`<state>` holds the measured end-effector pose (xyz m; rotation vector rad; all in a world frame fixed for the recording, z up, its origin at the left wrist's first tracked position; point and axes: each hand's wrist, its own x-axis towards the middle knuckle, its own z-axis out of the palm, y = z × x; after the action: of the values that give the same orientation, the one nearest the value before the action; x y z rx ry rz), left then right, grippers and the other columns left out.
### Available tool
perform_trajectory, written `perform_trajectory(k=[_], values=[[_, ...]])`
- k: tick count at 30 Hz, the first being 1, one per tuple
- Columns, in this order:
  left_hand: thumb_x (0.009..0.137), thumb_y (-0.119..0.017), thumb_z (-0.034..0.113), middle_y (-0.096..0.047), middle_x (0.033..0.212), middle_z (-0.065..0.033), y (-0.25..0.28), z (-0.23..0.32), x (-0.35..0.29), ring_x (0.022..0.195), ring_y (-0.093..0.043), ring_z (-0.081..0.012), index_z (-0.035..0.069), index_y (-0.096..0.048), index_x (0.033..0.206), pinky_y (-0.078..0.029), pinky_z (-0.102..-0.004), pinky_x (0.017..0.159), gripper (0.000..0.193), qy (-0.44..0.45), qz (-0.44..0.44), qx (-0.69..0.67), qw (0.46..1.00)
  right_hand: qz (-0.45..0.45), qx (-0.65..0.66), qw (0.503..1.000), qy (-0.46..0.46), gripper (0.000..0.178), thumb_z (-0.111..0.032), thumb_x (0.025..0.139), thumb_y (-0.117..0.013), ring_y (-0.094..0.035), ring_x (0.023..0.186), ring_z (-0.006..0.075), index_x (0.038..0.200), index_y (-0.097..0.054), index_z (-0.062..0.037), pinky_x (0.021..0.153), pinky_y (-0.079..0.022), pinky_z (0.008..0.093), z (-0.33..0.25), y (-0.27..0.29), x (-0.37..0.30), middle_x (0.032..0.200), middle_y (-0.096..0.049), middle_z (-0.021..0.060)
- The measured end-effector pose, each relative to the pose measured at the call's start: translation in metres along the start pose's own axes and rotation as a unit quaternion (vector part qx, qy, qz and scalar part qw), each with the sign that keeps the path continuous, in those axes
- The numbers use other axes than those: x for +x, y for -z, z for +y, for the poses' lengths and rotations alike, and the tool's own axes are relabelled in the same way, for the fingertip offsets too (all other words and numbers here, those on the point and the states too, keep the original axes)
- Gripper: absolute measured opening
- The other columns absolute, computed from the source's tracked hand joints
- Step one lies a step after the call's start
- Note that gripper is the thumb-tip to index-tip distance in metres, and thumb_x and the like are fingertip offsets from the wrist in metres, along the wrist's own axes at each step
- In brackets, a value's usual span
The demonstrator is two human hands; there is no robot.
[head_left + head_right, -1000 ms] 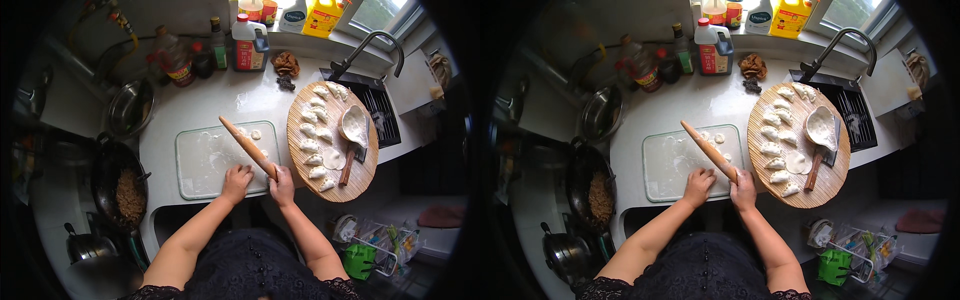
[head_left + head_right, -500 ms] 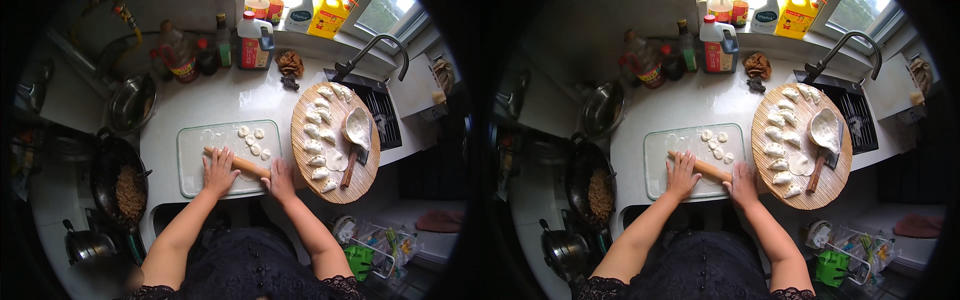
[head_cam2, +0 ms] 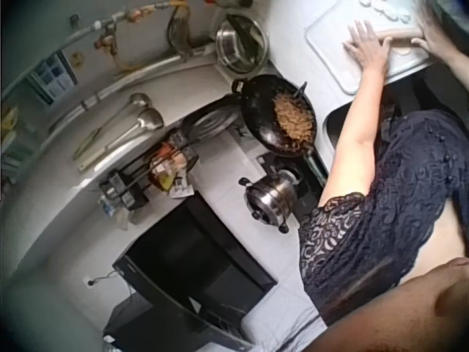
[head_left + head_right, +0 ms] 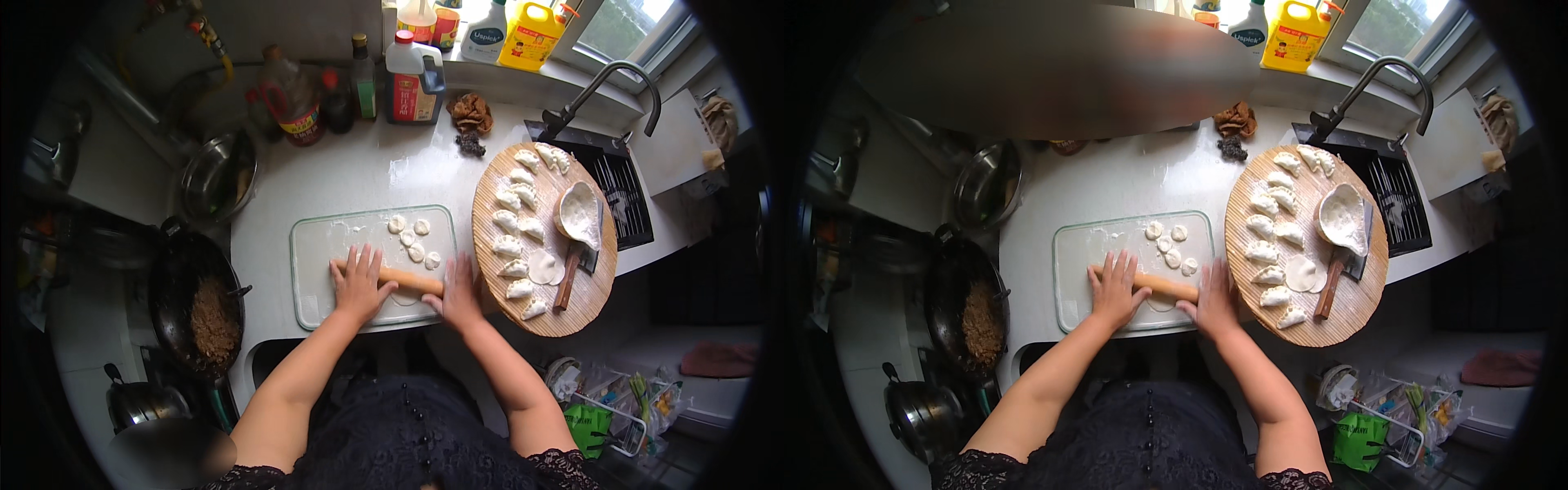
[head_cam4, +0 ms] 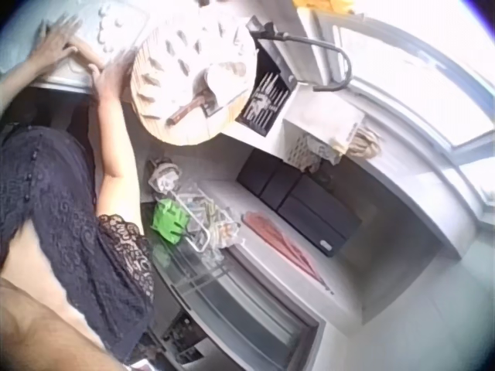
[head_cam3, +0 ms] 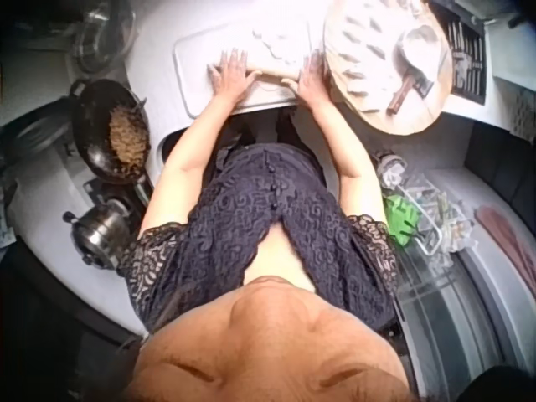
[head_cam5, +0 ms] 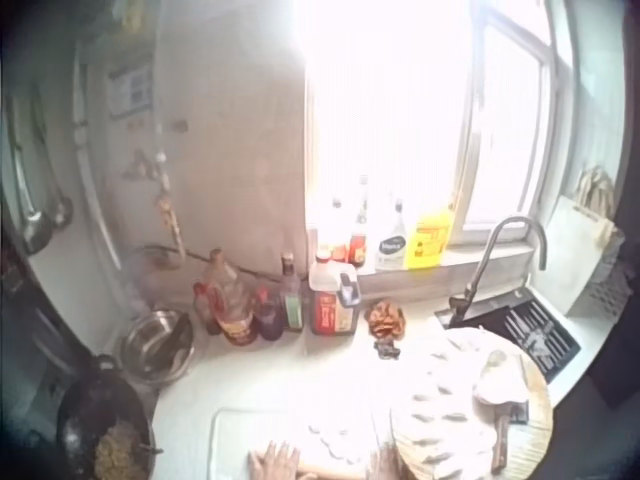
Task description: The person prepares dumplings by filling dough wrappers with a meat mixture from a wok, folding them, and placing them on a wooden tray. They also roll out small dough balls into flat circular wrappers using a rolling pin on a floured cutting board.
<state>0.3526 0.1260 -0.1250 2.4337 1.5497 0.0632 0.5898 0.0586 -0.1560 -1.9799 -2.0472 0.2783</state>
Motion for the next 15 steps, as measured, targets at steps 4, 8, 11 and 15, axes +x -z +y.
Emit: perform_trajectory(k=[4,8,11,15], values=[[0.083,-0.056,0.063,-0.015,0.159,-0.0143,-0.011,-0.010,-0.064,0.147,-0.008,-0.0366,0.011,-0.027,0.151,-0.006,-0.0728,0.107,0.090,-0.045,-0.041,0.021,0.998,-0.099,-0.036,0.993,0.048,0.098,-0.065,0.077,-0.062,-0.020,0.141,0.0451,0.142,-0.036,0.0035,0.111,-0.016,0.0641,-0.020,0.019,-0.066,0.152,-0.022,0.0291],[0.083,-0.055,0.064,-0.018,0.158,-0.0141,-0.014,-0.016,-0.041,0.146,-0.011,-0.0349,0.010,-0.028,0.150,-0.010,-0.0724,0.106,0.091,-0.062,-0.017,0.043,0.997,-0.100,-0.060,0.993,-0.005,0.098,-0.064,0.077,-0.063,-0.020,0.142,0.0443,0.142,-0.035,0.0052,0.112,-0.016,0.0611,-0.023,0.019,-0.041,0.152,-0.022,0.0289],[0.086,-0.049,0.065,-0.021,0.158,-0.0103,-0.005,-0.013,0.002,0.146,-0.013,-0.0313,0.013,-0.029,0.150,-0.011,-0.0702,0.109,0.085,-0.046,0.006,0.038,0.998,0.007,-0.070,0.996,-0.050,0.101,-0.065,0.080,-0.058,-0.021,0.142,0.0421,0.143,-0.031,0.0092,0.116,-0.017,0.0506,-0.011,0.003,-0.005,0.152,-0.024,0.0284],[0.083,-0.051,0.068,-0.016,0.159,-0.0094,0.004,-0.025,-0.024,0.147,-0.009,-0.0327,0.016,-0.028,0.151,-0.009,-0.0715,0.108,0.088,-0.067,-0.049,0.037,0.996,-0.108,-0.071,0.991,0.020,0.101,-0.063,0.078,-0.062,-0.024,0.140,0.0449,0.143,-0.031,0.0067,0.111,-0.021,0.0602,-0.042,0.030,-0.045,0.151,-0.022,0.0305]])
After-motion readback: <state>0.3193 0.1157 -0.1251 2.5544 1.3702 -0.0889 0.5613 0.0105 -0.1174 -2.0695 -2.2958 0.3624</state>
